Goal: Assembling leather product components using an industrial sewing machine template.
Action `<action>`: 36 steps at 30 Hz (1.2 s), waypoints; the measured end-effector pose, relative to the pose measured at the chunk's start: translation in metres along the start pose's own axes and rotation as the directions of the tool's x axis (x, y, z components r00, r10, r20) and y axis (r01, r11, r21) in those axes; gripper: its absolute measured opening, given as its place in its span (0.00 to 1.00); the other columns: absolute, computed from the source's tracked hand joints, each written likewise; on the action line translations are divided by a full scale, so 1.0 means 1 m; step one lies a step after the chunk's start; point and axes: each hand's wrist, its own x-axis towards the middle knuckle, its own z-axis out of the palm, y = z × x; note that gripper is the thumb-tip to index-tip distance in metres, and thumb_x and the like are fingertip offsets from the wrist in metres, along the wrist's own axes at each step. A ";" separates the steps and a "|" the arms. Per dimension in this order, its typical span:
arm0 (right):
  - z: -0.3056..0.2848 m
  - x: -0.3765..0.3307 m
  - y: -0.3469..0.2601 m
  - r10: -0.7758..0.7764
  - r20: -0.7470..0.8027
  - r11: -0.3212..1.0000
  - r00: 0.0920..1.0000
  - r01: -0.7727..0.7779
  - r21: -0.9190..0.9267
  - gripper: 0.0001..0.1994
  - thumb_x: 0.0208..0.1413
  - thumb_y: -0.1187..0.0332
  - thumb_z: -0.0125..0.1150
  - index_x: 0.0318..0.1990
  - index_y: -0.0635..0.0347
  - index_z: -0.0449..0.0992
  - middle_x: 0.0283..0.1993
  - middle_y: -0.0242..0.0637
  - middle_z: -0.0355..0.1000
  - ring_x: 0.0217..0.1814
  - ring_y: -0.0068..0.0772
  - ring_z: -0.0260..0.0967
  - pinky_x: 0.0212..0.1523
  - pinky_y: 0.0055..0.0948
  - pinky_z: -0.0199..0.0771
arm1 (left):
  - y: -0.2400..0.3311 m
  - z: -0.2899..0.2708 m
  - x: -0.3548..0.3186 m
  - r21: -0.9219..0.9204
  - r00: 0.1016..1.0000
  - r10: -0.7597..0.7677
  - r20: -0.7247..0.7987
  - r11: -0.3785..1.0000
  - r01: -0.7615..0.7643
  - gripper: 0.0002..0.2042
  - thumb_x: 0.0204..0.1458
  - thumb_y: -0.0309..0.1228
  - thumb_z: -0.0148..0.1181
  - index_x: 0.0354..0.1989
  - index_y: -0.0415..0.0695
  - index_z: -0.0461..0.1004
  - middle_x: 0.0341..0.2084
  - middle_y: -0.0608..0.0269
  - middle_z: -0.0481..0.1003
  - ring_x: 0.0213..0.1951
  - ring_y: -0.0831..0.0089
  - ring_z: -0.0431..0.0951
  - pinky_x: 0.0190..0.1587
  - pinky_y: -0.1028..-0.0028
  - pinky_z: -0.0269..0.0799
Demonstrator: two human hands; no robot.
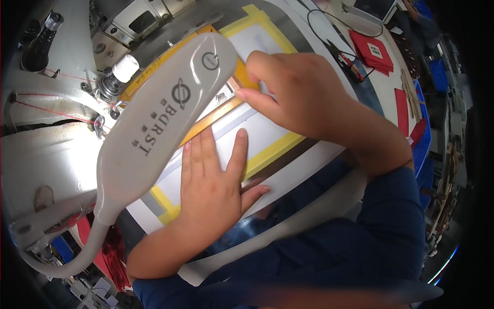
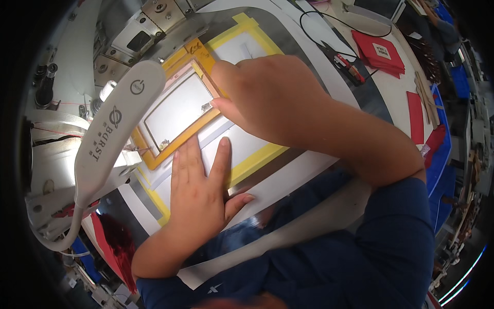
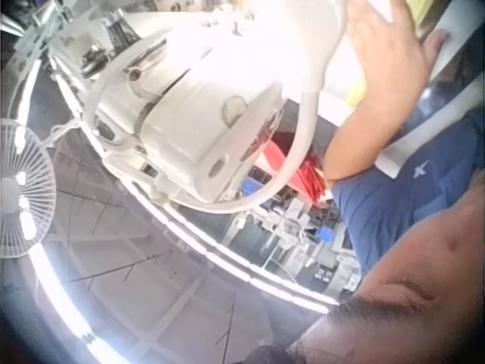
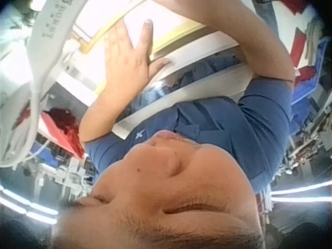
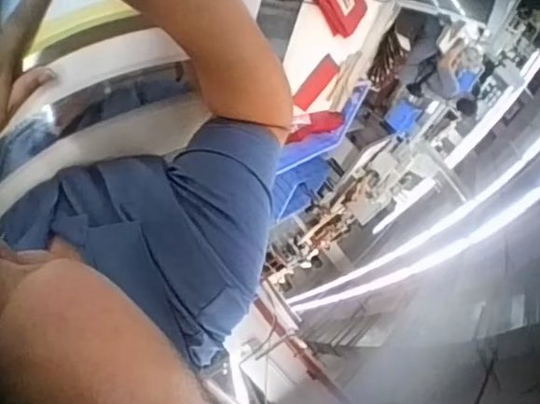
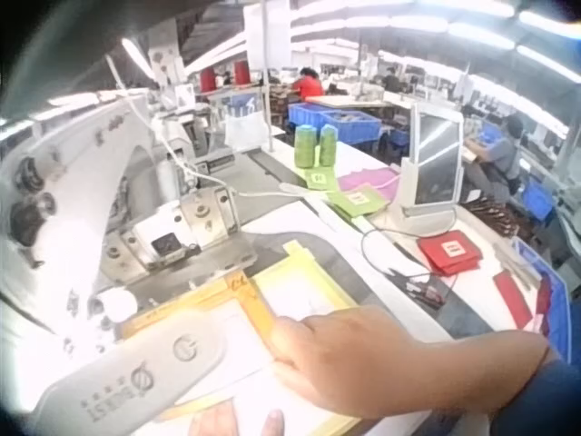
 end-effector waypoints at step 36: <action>-0.004 0.005 -0.002 -0.019 -0.027 0.999 0.999 0.020 0.042 0.12 0.62 0.62 0.69 0.34 0.58 0.74 0.27 0.41 0.75 0.28 0.51 0.75 0.31 0.45 0.73 | -0.012 -0.001 0.003 -0.178 0.999 0.019 -0.026 0.984 -0.024 0.50 0.52 0.62 0.71 0.77 0.43 0.63 0.68 0.16 0.56 0.71 0.21 0.57 0.73 0.39 0.52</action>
